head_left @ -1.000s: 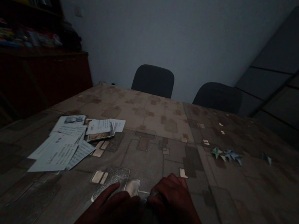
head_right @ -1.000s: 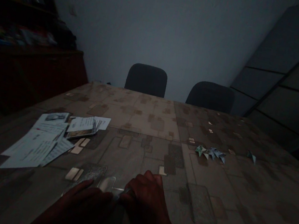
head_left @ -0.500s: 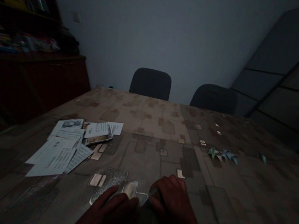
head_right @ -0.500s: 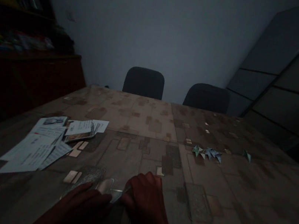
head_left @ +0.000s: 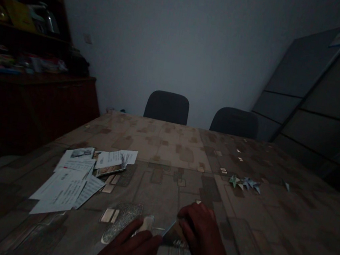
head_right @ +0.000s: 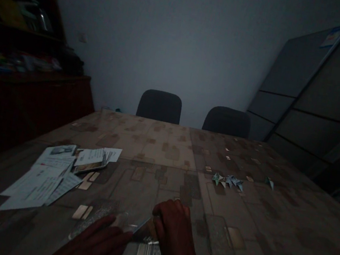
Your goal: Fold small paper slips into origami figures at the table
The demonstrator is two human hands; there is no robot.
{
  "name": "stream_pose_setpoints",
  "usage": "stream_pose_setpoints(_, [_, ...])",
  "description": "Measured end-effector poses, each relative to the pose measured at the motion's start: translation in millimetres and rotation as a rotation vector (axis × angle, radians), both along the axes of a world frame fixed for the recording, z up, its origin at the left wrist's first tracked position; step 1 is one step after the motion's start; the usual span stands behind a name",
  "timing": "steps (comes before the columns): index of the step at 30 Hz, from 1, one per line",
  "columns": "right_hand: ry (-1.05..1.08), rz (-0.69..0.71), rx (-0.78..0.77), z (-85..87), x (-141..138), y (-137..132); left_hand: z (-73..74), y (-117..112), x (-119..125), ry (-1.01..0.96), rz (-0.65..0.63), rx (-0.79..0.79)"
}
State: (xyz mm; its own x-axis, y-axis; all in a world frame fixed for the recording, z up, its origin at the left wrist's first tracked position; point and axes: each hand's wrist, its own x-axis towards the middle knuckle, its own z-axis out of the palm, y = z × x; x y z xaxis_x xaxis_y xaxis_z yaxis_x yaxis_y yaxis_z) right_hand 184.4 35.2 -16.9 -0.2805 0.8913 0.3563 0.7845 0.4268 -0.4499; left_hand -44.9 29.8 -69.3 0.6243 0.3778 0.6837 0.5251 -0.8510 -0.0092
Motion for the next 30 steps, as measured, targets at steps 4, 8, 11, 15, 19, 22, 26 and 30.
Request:
stream_pose_setpoints(4, [-0.109, 0.28, 0.249, 8.0, 4, -7, 14.4, 2, 7, -0.009, 0.008, -0.009])
stream_pose_setpoints(8, [-0.211, 0.336, 0.459, 3.3, -2, -16, 17.0, 2, 7, 0.034, 0.018, 0.055])
stream_pose_setpoints(11, [-0.226, 0.334, 0.507, -2.4, -6, -17, 16.1, 1, 5, 0.001, 0.015, 0.075])
stream_pose_setpoints(15, [-0.273, 0.362, 0.523, -3.3, -7, -15, 16.7, -3, 0, 0.039, -0.006, 0.05])
stream_pose_setpoints(19, [-0.31, 0.412, 0.532, -0.6, -1, -13, 15.9, -6, -6, 0.138, 0.014, -0.01])
stream_pose_setpoints(22, [-0.318, 0.409, 0.523, -0.3, 11, -14, 22.4, -8, -5, 0.132, 0.021, -0.012])
stream_pose_setpoints(26, [-0.308, 0.385, 0.525, 0.0, 30, -19, 41.4, -10, 2, 0.089, 0.018, 0.005])
stream_pose_setpoints(30, [-0.32, 0.371, 0.486, 1.5, 41, -23, 49.7, -10, 1, 0.111, 0.006, 0.02])
